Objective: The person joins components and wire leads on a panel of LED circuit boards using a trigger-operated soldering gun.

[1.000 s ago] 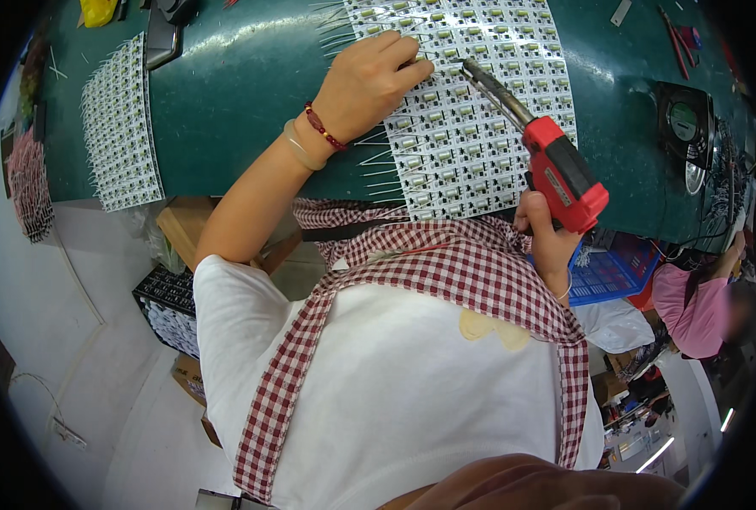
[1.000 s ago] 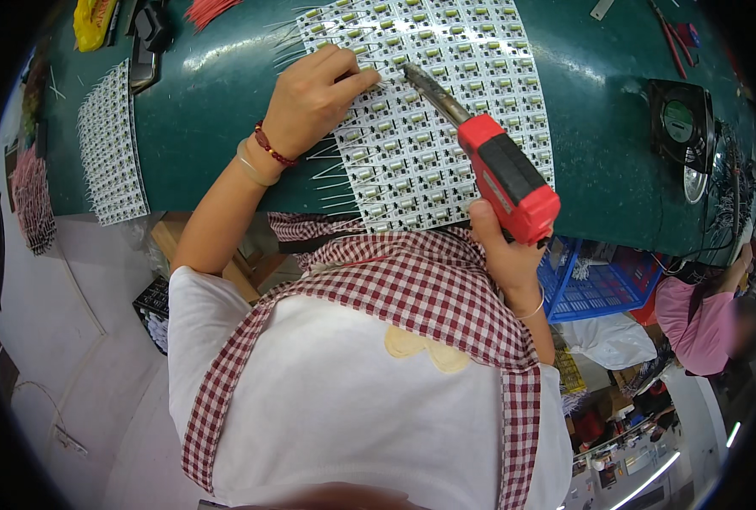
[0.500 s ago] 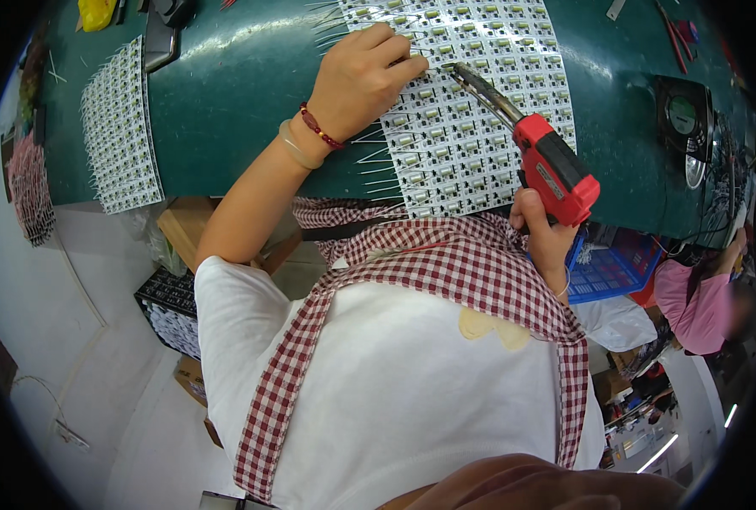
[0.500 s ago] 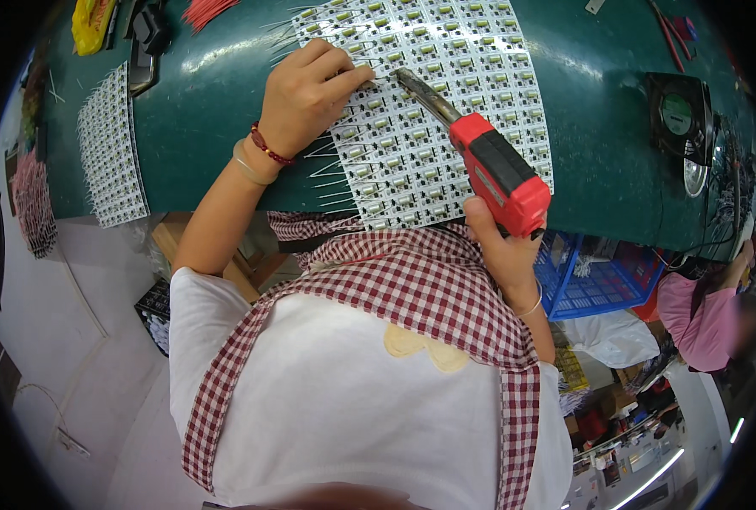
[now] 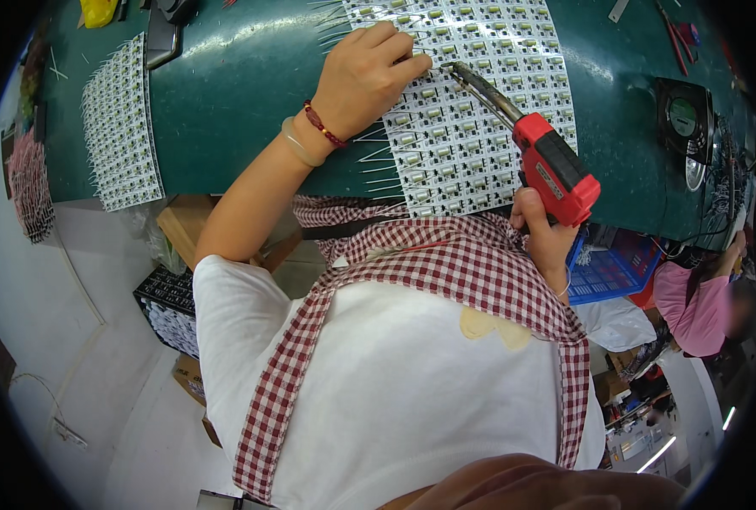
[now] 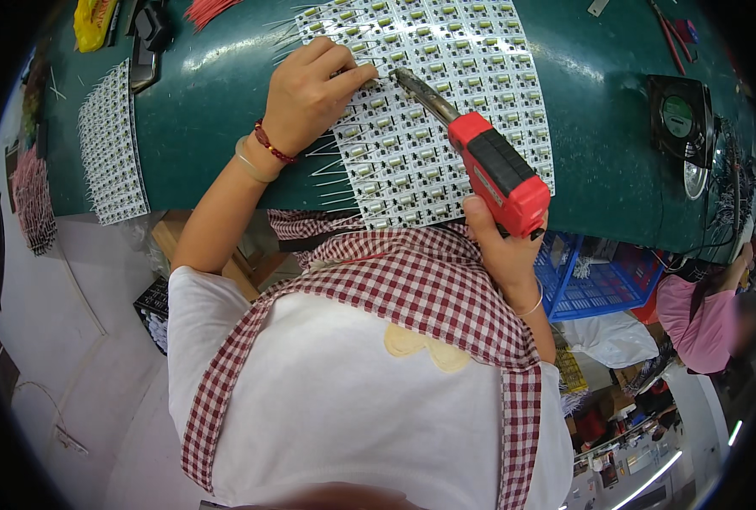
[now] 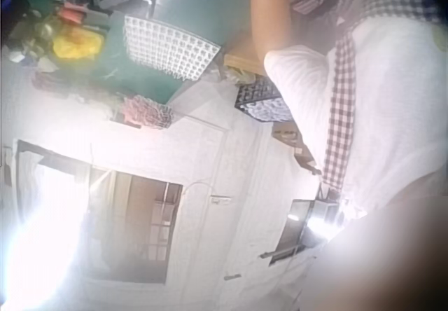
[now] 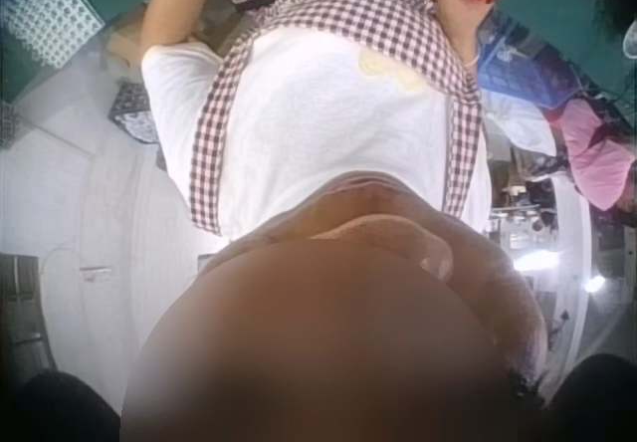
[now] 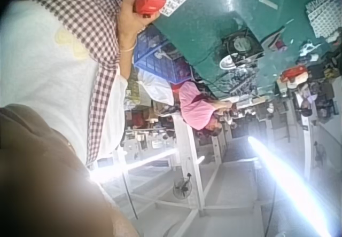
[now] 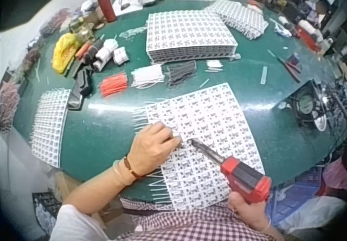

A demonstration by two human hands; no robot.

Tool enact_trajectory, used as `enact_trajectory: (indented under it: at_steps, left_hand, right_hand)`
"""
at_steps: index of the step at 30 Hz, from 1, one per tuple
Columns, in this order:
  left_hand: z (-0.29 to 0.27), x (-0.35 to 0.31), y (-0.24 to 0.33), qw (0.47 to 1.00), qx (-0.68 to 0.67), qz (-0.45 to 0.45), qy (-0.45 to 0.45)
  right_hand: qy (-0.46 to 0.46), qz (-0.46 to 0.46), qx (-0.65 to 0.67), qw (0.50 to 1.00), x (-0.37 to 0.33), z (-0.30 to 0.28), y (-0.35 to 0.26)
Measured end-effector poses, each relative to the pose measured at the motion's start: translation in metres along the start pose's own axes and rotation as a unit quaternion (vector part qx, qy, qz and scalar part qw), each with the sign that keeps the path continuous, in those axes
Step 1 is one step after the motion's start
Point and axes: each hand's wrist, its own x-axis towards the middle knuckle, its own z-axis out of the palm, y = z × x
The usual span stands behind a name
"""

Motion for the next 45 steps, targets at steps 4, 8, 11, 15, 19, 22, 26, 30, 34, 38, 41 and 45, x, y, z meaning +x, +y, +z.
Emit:
enact_trajectory:
  at_steps: [4,8,11,15,19,22,26,30,34,38,41,45]
  left_hand:
    - [0.000,-0.001,0.000,1.000,0.001,-0.001,0.003]
    - [-0.001,0.001,0.001,1.000,-0.003,-0.005,0.003]
    - [-0.001,0.001,0.001,1.000,0.008,-0.007,-0.007]
    - [0.001,0.001,0.001,1.000,-0.006,-0.016,0.001]
    - [0.000,0.002,0.001,1.000,-0.011,-0.027,0.003]
    - [-0.002,0.003,0.002,1.000,-0.012,-0.027,-0.002]
    - [0.000,0.003,0.002,1.000,-0.013,-0.023,0.002]
    - [-0.001,0.003,0.002,1.000,-0.002,-0.023,-0.007]
    - [-0.001,0.004,0.002,1.000,-0.011,-0.018,-0.007]
    - [0.000,0.004,0.002,1.000,-0.015,-0.017,-0.003]
    - [0.000,0.003,0.002,1.000,-0.021,-0.019,0.008]
    - [0.000,0.003,0.002,1.000,-0.016,-0.017,0.003]
  right_hand:
    - [-0.036,0.001,-0.026,0.999,0.003,-0.002,0.003]
    - [-0.014,-0.009,-0.051,0.999,0.001,0.006,-0.005]
    - [-0.016,-0.001,-0.060,0.998,0.001,0.005,-0.005]
    - [-0.012,0.001,-0.057,0.998,0.003,0.004,-0.003]
    - [-0.021,0.017,-0.027,0.999,0.004,0.001,0.000]
    - [-0.020,0.009,-0.030,0.999,0.002,0.001,-0.001]
    - [0.008,-0.028,-0.030,0.999,-0.001,0.003,-0.005]
    - [-0.003,-0.022,-0.022,1.000,0.002,0.000,-0.002]
    - [-0.015,0.007,-0.010,1.000,0.003,-0.001,0.000]
    - [-0.031,-0.018,-0.070,0.997,0.005,-0.002,0.003]
    - [-0.036,-0.059,-0.121,0.990,0.005,-0.008,0.014]
    - [-0.017,-0.012,-0.035,0.999,0.001,-0.001,-0.001]
